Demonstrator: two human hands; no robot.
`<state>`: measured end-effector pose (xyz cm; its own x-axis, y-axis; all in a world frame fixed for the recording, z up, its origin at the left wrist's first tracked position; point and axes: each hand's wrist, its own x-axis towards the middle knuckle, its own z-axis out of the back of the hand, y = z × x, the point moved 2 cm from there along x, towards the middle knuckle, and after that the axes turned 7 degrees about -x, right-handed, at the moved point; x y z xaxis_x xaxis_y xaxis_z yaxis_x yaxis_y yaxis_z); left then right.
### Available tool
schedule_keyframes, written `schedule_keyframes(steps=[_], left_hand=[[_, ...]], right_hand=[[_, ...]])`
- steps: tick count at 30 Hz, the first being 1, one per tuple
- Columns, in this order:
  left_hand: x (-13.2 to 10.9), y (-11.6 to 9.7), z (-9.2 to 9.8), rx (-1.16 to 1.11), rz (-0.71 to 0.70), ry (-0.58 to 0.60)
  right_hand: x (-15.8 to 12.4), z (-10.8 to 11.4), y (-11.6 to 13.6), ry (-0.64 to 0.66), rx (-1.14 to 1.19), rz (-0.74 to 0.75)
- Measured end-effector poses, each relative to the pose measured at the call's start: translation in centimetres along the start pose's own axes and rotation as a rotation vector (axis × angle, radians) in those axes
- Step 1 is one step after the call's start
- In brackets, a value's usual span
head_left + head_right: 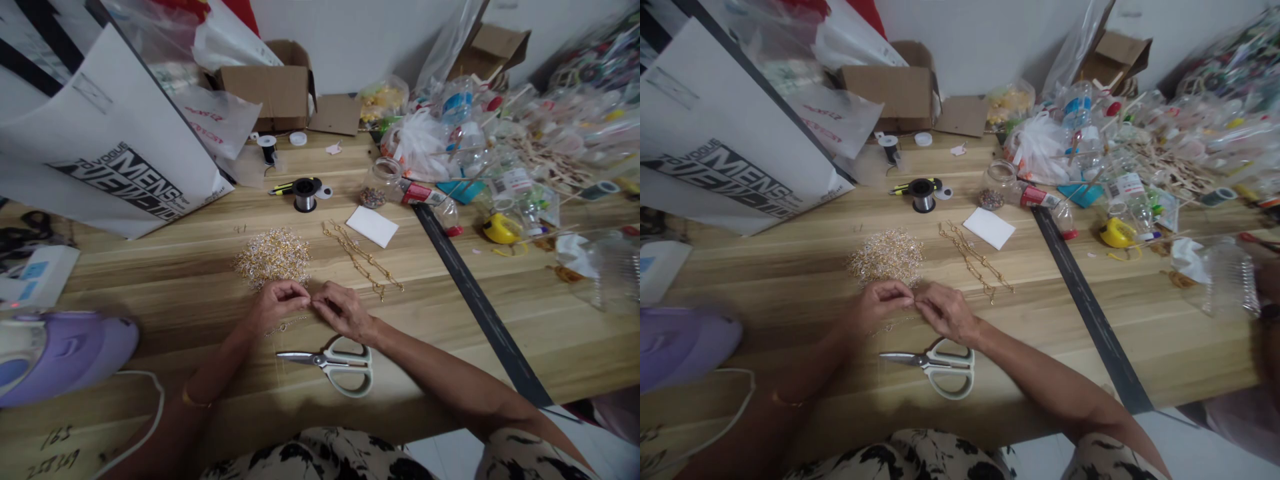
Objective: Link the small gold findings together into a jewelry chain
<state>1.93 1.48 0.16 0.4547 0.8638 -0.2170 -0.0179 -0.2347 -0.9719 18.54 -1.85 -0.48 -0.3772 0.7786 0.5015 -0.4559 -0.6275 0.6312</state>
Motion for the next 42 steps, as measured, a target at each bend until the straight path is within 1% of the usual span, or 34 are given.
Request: schedule_keyframes(steps=[5,11,21,27,35,42], left_hand=[[-0.02,-0.21,-0.01,0.022,0.017,-0.001],[0.0,-0.04,0.03,-0.011,0.04,0.013],[0.06,0.35,0.17,0.055,-0.012,0.021],[0.09,0.51,0.21,0.041,-0.027,0.027],[0.06,0.25,0.11,0.093,-0.093,-0.02],[-0.37,-0.18,-0.44,0.197,-0.166,-0.099]], right_hand=[[-0.04,-0.08,-0.15,-0.008,0.005,-0.008],[-0.18,-0.23,-0.32,-0.021,0.014,-0.028],[-0.21,-0.21,-0.37,-0.012,0.021,-0.042],[-0.38,-0.39,-0.52,-0.001,0.032,-0.058],[-0.46,-0.46,-0.56,0.033,0.048,-0.107],[-0.18,-0.18,-0.3,0.04,0.069,-0.14]])
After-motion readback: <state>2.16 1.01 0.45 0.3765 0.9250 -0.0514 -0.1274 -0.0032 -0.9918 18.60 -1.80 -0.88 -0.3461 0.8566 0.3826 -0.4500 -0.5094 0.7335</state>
